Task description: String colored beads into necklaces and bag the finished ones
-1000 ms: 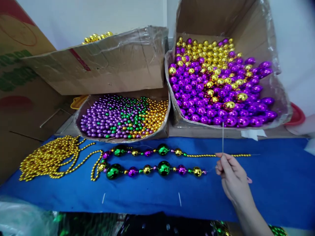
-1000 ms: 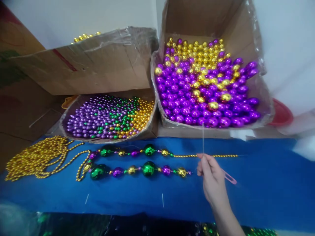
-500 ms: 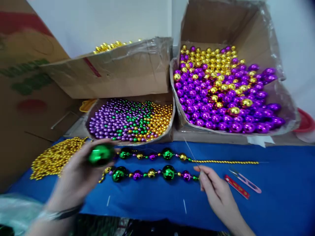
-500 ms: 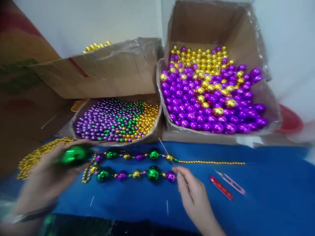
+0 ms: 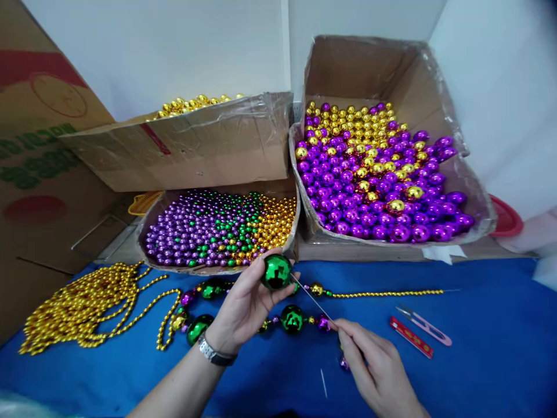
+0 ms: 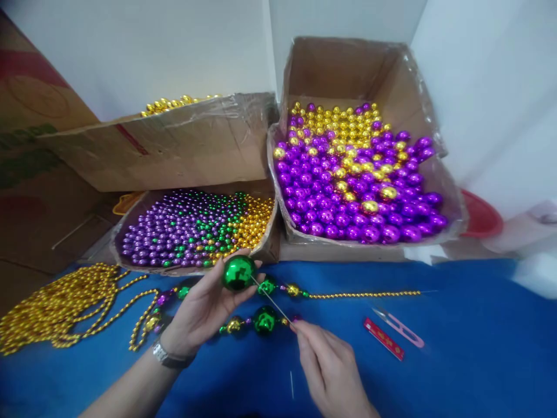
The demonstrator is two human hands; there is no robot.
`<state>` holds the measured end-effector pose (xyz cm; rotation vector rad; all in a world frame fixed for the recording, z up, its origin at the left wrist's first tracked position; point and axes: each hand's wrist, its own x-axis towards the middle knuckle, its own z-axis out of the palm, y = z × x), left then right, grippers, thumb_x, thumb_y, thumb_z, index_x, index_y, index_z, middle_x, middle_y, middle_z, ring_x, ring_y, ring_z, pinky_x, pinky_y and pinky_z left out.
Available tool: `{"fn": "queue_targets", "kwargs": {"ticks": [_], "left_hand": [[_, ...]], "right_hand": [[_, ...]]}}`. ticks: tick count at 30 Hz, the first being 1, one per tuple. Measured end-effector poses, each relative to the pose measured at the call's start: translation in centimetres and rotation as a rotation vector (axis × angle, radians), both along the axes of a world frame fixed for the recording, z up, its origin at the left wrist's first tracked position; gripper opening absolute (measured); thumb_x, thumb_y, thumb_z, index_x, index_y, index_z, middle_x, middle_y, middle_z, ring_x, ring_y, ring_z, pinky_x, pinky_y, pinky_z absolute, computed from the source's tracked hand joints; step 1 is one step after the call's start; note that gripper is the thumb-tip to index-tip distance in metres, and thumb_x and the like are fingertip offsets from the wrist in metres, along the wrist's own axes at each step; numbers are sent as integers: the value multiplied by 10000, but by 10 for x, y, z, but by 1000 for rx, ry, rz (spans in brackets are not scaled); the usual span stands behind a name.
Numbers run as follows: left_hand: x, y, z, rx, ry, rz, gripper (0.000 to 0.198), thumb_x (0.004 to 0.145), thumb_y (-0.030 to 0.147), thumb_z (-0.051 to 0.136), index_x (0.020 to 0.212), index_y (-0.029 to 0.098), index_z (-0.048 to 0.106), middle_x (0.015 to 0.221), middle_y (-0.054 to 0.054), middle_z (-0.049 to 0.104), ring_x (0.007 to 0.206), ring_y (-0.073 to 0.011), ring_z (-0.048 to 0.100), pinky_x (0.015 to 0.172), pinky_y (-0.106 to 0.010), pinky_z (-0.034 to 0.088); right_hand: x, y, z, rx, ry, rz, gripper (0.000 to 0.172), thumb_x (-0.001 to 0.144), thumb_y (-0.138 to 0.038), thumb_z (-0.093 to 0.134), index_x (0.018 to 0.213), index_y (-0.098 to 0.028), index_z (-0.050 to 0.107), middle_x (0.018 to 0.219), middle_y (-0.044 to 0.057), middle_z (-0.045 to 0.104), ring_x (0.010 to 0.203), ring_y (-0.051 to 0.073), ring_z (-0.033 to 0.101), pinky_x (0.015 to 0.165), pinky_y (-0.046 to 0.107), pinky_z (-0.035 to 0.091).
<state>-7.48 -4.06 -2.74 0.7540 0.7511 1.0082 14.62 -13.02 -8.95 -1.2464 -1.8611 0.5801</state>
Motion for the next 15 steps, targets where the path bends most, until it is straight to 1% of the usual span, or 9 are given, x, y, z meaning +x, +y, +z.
{"fn": "queue_targets", "kwargs": {"ticks": [2,4,5,7,11,15], "left_hand": [[2,0,-2,164,192,71,447,858,372,554,1267,225,452,1230,-114,547,1093,-265,559,906,-431,484],[3,0,-5,386,436,142,527,763,293,687,1243,222,480,1224,-98,548,1079,-252,553,910,-401,477],[3,0,-7,485,542,164,562,724,267,724,1233,219,491,1226,-93,548,1081,-250,549,924,-394,465],[2,1,-9,628,697,176,604,699,251,745,1244,224,488,1239,-89,542,1105,-255,535,956,-401,437],[-2,3,-11,807,886,199,622,708,263,738,1270,251,471,1261,-83,521,1161,-263,495,995,-417,397],[-5,5,-11,893,980,213,626,722,275,727,1283,246,450,1275,-93,505,1184,-267,476,1001,-427,398]], "right_hand": [[-1,1,1,28,-7,10,248,920,-161,452,1138,-217,557,984,47,698,867,163,676,767,229,538],[-1,2,3,62,-15,25,260,918,-147,448,1150,-213,545,997,56,697,878,171,676,769,240,540],[-2,2,3,72,-18,31,265,917,-142,444,1154,-211,540,993,58,698,876,172,678,764,242,542],[-2,2,4,83,-23,33,263,916,-137,439,1149,-204,541,974,61,700,862,172,681,757,244,545],[-3,1,4,86,-39,19,247,915,-139,436,1124,-190,559,965,70,701,858,175,680,756,249,547],[-1,0,5,80,-56,24,252,914,-138,431,1128,-181,557,953,65,702,796,159,685,721,232,552]]}}
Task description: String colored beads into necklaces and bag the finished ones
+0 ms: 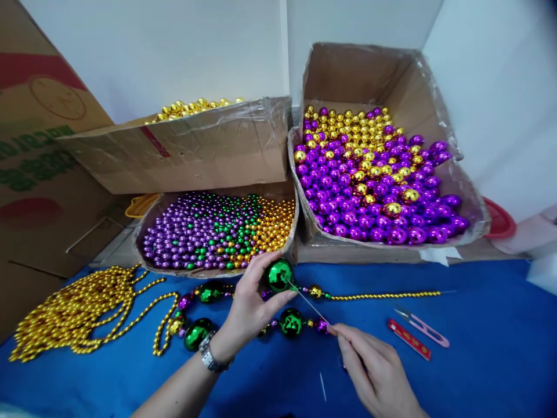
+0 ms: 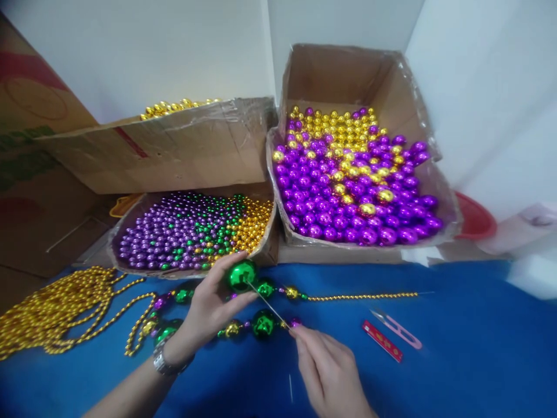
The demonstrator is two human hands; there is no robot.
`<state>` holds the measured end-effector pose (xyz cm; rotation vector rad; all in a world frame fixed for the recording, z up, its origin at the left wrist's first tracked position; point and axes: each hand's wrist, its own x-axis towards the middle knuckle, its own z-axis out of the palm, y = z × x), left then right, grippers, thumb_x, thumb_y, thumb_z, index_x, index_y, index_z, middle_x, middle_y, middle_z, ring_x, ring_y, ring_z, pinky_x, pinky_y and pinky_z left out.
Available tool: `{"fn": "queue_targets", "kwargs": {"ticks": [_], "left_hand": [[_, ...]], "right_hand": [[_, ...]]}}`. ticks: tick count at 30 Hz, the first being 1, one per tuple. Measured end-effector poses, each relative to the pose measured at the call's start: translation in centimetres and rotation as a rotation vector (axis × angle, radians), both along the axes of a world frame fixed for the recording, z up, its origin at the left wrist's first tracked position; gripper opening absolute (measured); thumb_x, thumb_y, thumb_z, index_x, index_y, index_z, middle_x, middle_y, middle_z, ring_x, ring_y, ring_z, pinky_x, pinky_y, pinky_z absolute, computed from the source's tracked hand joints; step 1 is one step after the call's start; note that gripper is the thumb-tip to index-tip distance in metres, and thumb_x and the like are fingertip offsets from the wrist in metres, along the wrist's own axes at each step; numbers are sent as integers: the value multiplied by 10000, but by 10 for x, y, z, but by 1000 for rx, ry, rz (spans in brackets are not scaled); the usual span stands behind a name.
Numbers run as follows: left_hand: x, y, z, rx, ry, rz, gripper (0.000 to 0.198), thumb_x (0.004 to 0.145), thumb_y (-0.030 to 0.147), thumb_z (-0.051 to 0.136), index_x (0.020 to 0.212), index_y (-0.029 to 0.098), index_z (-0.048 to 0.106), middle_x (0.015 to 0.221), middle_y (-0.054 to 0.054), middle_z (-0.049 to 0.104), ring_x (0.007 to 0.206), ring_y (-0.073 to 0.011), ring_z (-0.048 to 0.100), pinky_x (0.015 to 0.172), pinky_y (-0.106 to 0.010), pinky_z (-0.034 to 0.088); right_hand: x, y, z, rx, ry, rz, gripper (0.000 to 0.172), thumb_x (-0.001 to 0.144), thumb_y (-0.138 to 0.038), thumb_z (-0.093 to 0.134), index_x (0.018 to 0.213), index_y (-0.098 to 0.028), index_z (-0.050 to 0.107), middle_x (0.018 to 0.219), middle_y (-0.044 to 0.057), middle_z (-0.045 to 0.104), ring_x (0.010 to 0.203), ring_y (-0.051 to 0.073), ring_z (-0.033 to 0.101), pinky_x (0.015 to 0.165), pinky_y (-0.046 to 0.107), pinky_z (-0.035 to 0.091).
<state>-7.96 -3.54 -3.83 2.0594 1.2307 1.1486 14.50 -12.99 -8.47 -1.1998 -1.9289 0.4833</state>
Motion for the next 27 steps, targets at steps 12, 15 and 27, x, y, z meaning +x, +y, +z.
{"fn": "queue_targets", "kwargs": {"ticks": [12,15,27], "left_hand": [[16,-19,-24,294,208,22,584,768,-28,530,1265,276,481,1512,-70,71,1383,-336,161,1039,-463,390],[23,-26,-27,233,103,0,549,784,7,553,1252,283,476,1499,-85,151,1373,-316,208,1053,-485,359],[18,-33,-16,-267,-376,-182,278,844,177,569,1108,254,613,1340,-118,418,1246,-281,420,949,-410,445]], "right_hand": [[-17,3,2,49,-21,-36,248,914,-143,396,1101,-175,556,846,61,711,678,163,689,613,224,539],[-22,4,-5,32,-20,-57,239,927,-162,380,1081,-172,562,815,59,704,646,154,683,609,212,535],[-16,4,-17,128,-94,-60,234,922,-141,387,1077,-156,561,757,57,690,694,167,697,700,226,558]]}}
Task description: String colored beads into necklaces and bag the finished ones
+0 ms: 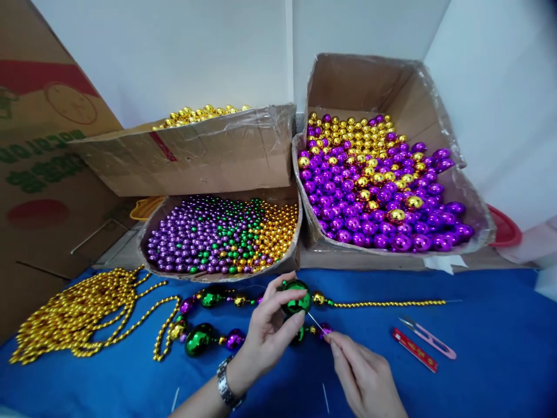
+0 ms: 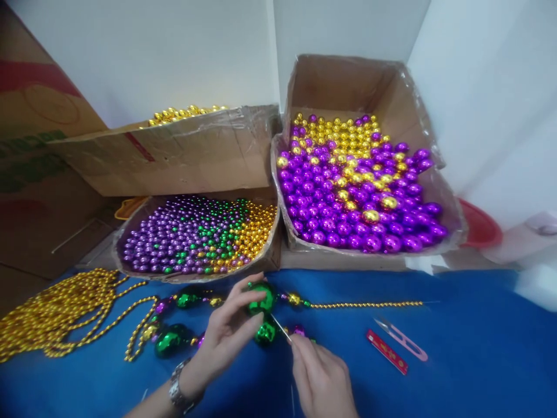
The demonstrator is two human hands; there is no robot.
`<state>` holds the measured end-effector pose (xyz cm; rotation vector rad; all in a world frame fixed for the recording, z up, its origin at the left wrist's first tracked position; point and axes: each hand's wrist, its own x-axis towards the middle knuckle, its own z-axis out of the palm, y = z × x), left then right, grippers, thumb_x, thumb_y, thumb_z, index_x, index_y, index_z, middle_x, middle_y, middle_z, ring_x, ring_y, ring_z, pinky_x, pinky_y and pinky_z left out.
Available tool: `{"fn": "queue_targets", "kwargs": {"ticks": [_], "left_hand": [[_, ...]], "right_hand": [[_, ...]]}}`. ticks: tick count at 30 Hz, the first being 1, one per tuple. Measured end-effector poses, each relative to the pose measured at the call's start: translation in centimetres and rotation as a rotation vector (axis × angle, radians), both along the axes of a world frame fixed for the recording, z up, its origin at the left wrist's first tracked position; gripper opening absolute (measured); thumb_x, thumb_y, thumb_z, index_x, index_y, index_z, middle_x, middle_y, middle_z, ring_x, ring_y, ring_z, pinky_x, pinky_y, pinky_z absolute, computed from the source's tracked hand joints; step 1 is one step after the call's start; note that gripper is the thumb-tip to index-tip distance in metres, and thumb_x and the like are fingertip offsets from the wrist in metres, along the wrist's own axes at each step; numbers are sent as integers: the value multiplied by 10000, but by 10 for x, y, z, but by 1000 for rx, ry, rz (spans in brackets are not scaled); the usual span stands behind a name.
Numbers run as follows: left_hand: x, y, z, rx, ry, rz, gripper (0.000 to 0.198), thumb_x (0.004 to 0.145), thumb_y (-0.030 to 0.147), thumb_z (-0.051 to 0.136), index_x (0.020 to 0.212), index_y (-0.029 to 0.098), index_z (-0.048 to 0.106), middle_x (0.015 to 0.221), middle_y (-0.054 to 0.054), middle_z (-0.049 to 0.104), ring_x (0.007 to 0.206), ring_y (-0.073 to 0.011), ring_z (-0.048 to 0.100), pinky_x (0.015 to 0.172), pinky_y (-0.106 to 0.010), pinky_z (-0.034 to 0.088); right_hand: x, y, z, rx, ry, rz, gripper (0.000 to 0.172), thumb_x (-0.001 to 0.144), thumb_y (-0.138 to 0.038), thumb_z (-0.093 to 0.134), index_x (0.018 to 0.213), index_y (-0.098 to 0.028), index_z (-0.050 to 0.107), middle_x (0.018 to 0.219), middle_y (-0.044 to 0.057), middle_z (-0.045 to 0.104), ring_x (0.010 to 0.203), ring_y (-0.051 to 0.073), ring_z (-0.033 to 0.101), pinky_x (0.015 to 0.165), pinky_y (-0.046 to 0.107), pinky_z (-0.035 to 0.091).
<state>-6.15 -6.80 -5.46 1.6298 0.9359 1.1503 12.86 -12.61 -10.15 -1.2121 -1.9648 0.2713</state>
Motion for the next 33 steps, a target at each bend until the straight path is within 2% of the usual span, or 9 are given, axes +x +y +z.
{"fn": "queue_targets", "kwargs": {"ticks": [6,11,13,15,17,19,24,28,33], "left_hand": [[3,-6,-5,-52,-73,0,333,808,197,624,1129,288,623,1446,-90,298,1232,-294,434,946,-401,445],[-10,1,12,-60,-53,-246,304,809,268,620,1110,239,647,1447,-102,330,1243,-311,430,963,-400,435],[-22,20,25,9,71,-190,278,834,292,582,1091,207,644,1347,-118,461,1193,-279,482,947,-374,445],[-36,50,34,78,279,4,263,890,289,485,1092,184,615,1152,-109,606,1010,-213,593,852,-322,486],[-49,87,36,166,656,122,247,893,293,455,1040,164,607,1023,-83,656,911,-188,614,807,-289,478],[-59,121,28,161,959,51,189,845,260,501,955,170,626,917,-63,677,813,-185,622,748,-275,466],[-66,169,-4,97,1065,-62,69,632,124,641,650,176,599,594,-18,611,608,-180,582,600,-248,414],[-64,172,-8,61,998,-48,115,605,79,617,662,178,602,569,-14,578,608,-188,569,615,-267,407],[-58,145,15,-10,784,14,245,818,253,511,1037,165,578,856,-65,646,736,-180,607,639,-270,459]], "right_hand": [[-2,3,-7,-30,51,-6,228,928,-156,396,1091,-168,556,891,68,705,754,157,695,690,205,544],[0,3,-8,-152,106,-9,222,942,-177,375,1080,-189,549,848,52,682,722,148,672,649,201,516],[2,1,-7,-172,136,-34,201,947,-195,377,1044,-198,553,758,28,658,640,137,648,602,192,500],[5,0,-4,-173,155,-57,178,949,-212,387,1001,-201,556,676,5,619,553,124,606,556,184,480],[7,-1,-2,-178,165,-71,168,950,-222,393,979,-199,557,636,-7,590,503,115,567,525,180,460],[8,-2,0,-184,172,-84,170,951,-227,393,977,-197,557,628,-10,578,491,113,548,509,180,446],[9,-1,4,-197,192,-130,185,952,-241,388,943,-198,567,623,-10,561,498,116,532,505,190,423],[11,-2,5,-215,221,-157,201,955,-241,379,955,-199,576,617,-13,545,497,117,522,512,199,418],[13,-2,5,-208,221,-122,199,951,-214,384,986,-196,579,638,-3,560,524,121,536,534,202,432]]}}
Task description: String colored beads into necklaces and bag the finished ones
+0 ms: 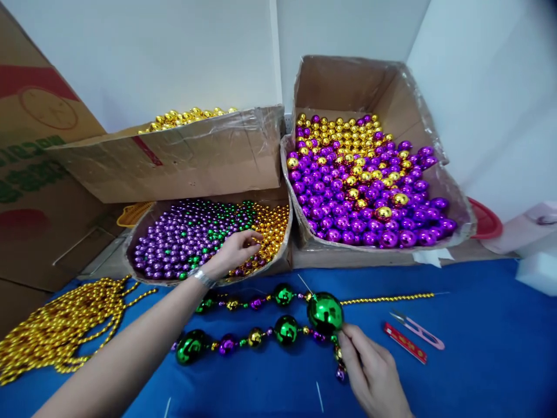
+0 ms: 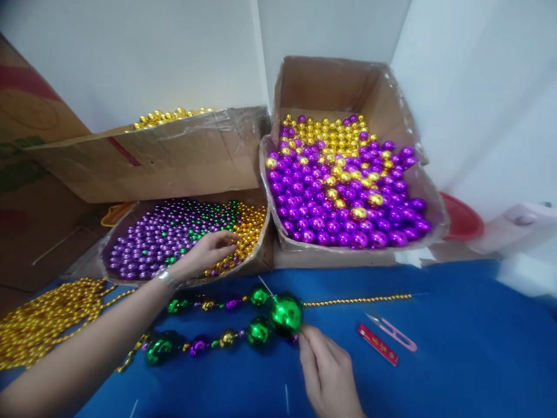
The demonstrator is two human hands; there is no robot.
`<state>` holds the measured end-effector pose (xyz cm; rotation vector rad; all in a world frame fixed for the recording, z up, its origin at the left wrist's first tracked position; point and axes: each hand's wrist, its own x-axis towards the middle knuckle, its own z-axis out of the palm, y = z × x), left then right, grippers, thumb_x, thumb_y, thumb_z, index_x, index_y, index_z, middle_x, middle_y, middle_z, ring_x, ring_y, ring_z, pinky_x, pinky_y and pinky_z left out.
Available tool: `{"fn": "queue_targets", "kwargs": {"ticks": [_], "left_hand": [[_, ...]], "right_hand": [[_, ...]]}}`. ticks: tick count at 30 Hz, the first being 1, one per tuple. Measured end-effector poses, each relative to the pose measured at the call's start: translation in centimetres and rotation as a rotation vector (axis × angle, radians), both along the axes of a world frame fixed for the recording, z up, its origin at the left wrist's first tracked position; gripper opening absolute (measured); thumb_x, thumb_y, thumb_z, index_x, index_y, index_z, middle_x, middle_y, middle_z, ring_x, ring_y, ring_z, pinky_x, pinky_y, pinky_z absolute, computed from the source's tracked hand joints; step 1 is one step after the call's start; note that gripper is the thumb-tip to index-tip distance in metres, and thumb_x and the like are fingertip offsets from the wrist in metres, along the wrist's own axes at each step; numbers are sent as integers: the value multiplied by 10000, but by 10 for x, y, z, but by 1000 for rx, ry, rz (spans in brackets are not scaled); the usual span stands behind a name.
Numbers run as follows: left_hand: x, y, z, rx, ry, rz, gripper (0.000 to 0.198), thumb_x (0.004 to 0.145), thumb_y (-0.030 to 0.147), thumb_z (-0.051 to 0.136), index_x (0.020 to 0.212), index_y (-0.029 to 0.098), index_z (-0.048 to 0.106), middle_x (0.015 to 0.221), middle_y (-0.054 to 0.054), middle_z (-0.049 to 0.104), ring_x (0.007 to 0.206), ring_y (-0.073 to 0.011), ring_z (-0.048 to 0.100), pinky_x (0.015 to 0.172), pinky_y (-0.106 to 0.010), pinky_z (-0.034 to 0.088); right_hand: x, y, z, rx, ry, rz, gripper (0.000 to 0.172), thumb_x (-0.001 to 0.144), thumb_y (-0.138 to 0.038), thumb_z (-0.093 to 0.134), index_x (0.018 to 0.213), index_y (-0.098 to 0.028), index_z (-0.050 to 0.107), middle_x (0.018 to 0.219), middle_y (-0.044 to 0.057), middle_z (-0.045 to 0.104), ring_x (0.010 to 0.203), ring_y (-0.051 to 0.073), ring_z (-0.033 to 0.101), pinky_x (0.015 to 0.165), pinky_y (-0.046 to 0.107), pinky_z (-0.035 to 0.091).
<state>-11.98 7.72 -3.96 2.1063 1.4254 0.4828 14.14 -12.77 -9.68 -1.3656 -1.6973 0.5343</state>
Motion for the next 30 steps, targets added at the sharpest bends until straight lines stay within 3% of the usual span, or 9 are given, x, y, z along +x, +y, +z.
{"fn": "queue_targets", "kwargs": {"ticks": [2,6,9,16,22,25,30], "left_hand": [[7,-21,10,-110,-241,21,300,894,317,428,1148,179,510,975,-73,627,786,-157,613,648,-255,482],[26,-61,19,-573,-974,93,225,863,288,556,1060,179,548,913,-47,596,762,-125,600,627,-219,484],[36,-78,18,-732,-1157,120,163,848,229,594,993,161,566,861,-41,589,724,-112,589,591,-201,476],[47,-88,12,-839,-1243,117,105,876,228,557,938,144,566,833,-47,598,717,-113,589,593,-210,485],[51,-93,13,-818,-1202,122,113,864,241,579,940,158,581,850,-45,615,712,-106,587,597,-207,486],[50,-94,13,-752,-1152,118,137,844,253,608,951,169,594,859,-38,619,734,-112,589,600,-206,484],[61,-97,20,-508,-929,94,192,764,239,699,928,166,632,813,-18,623,697,-97,568,608,-190,478]], "right_hand": [[-1,1,0,8,-4,25,194,947,-205,393,1000,-199,580,665,1,585,541,120,553,546,200,439],[-5,4,0,15,-15,53,195,938,-185,404,1024,-202,579,739,15,631,605,129,597,581,209,452],[-6,4,1,39,-22,70,206,933,-173,404,1038,-199,579,794,29,652,649,141,616,603,226,455],[-5,2,2,47,-57,42,208,933,-173,394,1007,-191,587,734,26,639,600,142,600,567,234,443],[-6,2,3,73,-90,39,217,934,-177,386,1002,-185,592,752,44,645,624,154,615,582,237,464],[-4,2,1,72,-112,36,221,936,-178,380,995,-182,594,732,49,635,619,157,607,589,242,473],[9,4,5,100,-236,-1,231,936,-175,389,1020,-174,604,792,69,659,691,177,625,660,277,489]]}}
